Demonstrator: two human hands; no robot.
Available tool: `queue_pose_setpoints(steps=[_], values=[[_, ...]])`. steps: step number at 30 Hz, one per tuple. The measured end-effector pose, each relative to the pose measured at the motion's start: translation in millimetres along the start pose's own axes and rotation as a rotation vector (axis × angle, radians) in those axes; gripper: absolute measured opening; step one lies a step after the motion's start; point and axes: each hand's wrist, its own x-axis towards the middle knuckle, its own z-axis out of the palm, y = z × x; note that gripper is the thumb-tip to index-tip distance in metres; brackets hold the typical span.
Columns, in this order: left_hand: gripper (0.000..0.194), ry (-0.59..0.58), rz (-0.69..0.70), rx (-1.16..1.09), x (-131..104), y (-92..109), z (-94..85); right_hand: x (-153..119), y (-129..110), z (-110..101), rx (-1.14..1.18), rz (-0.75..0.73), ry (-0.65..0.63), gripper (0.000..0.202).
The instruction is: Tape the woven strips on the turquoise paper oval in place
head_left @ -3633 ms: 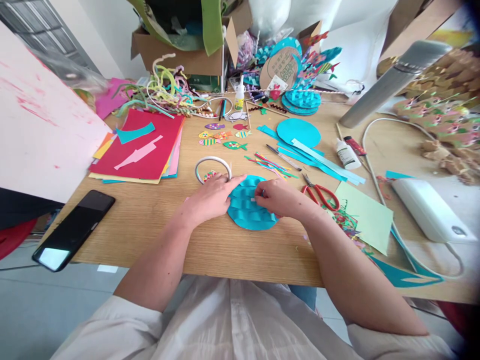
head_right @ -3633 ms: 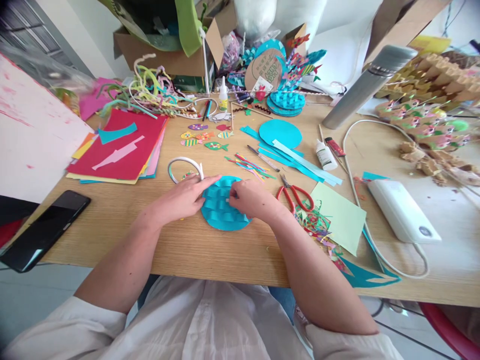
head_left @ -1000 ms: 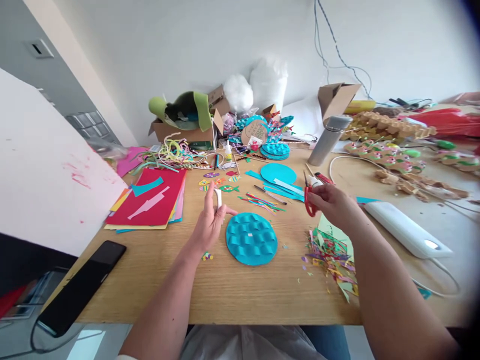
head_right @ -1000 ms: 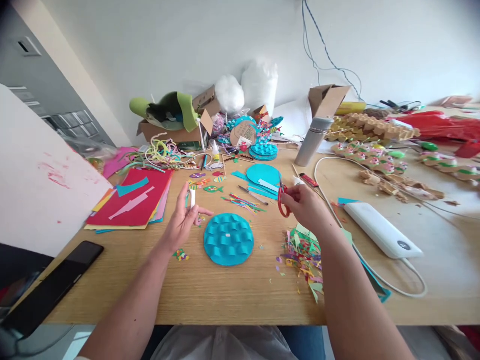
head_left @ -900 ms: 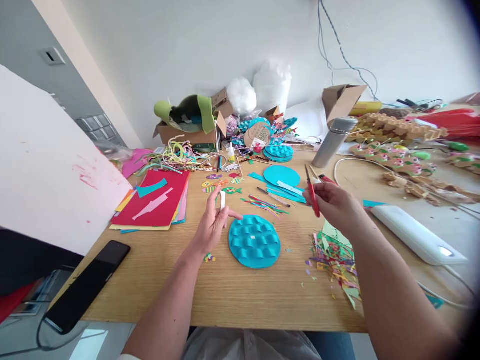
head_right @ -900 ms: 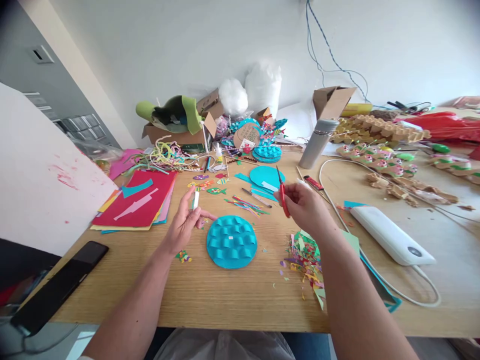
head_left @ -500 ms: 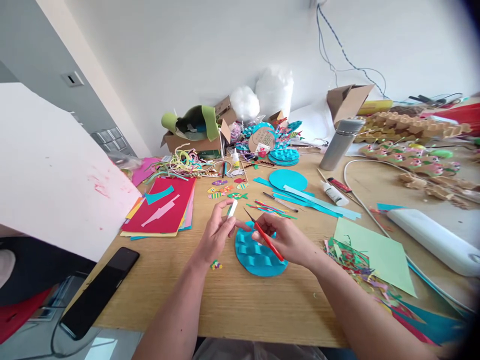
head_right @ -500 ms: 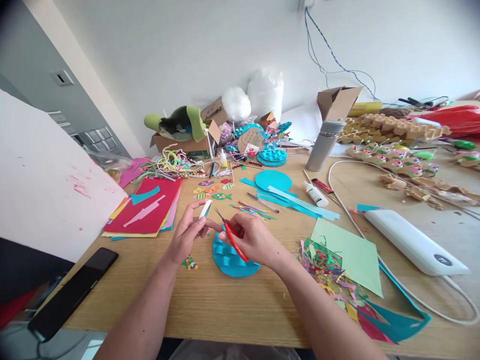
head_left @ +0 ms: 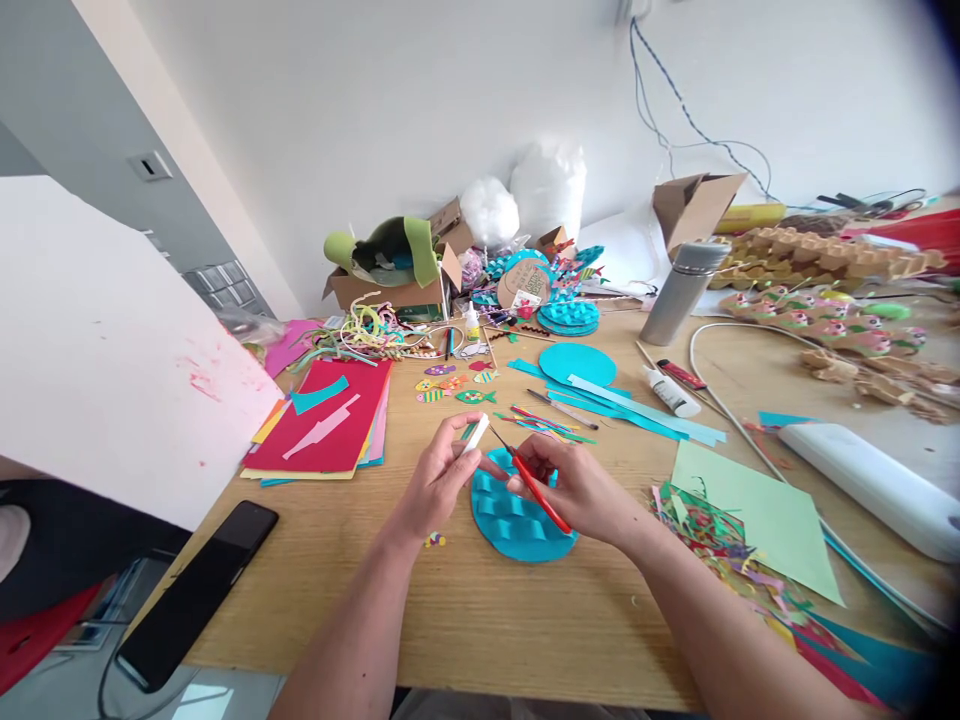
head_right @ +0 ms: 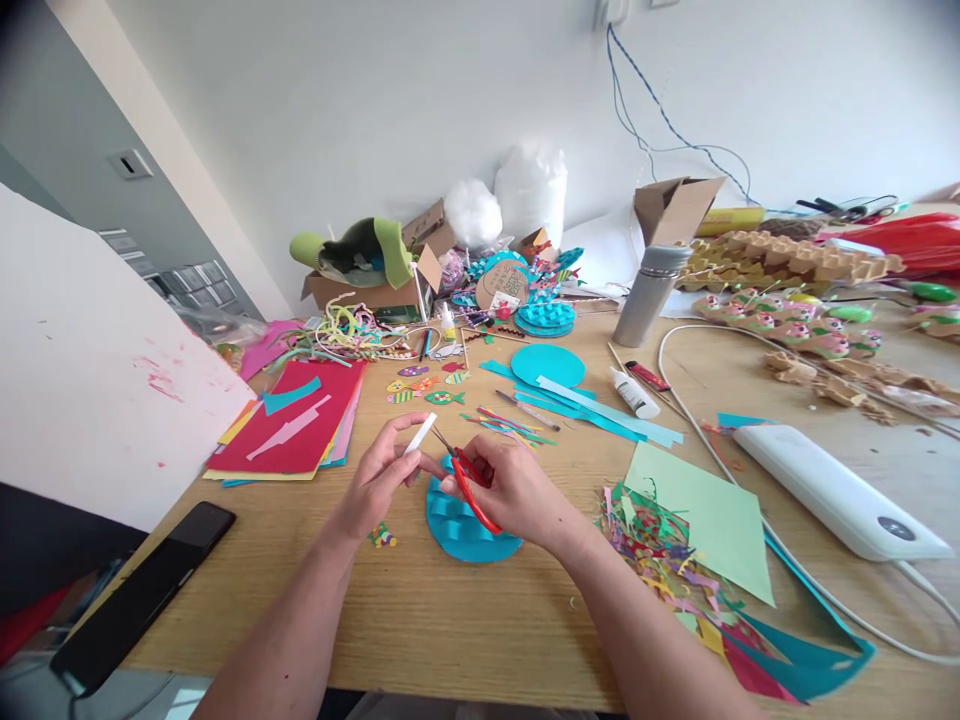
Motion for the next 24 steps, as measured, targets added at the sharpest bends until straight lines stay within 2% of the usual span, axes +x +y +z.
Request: queue_pose_setpoints(steps=[8,24], values=[[0.047,-0.032,-0.002,0.019,-0.7,-0.9,-0.1,-2.6,-0.6,1.3,0.057,0.034,-0.055,0.037],[0.047,-0.038,-0.036,0.038,-0.3,-3.2,-0.2,-3.2,2.2,5.5,0.462,0.2,-0.199,0.042]])
